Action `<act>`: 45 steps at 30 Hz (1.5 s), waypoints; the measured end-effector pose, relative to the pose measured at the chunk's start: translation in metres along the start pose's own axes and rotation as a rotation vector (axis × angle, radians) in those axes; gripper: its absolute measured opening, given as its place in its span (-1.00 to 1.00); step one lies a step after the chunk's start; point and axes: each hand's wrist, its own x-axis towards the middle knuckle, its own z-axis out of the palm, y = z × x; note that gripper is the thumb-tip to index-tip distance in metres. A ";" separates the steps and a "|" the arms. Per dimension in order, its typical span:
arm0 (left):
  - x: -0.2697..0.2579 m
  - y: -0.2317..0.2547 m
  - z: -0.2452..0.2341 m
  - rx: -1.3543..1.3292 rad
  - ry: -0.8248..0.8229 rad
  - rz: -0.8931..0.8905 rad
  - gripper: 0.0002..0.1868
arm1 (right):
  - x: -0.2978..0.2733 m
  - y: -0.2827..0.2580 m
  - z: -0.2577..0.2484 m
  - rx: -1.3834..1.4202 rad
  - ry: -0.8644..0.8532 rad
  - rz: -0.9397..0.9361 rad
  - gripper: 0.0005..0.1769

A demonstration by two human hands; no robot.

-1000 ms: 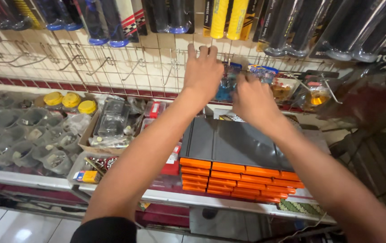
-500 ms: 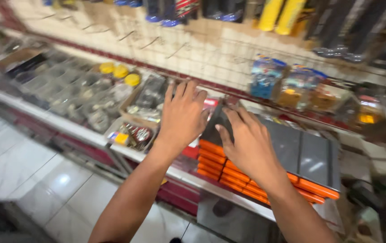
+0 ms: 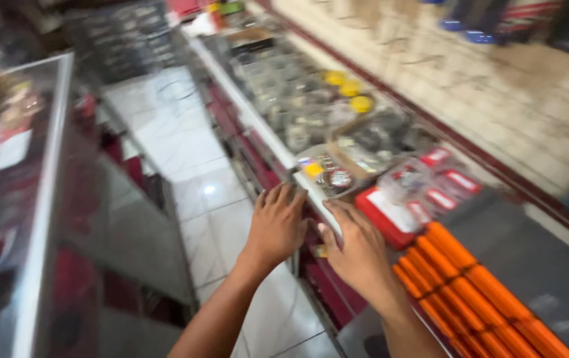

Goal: The person picks up several packaged motorcycle parts from a counter and places them onto a metal display rack, handling each item one at a time and positioning them between the vertical wires of the rack.

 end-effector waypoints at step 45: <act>-0.521 0.048 -0.277 0.530 0.542 -1.207 -0.39 | -0.264 -0.391 0.233 0.524 -0.855 -0.743 -0.53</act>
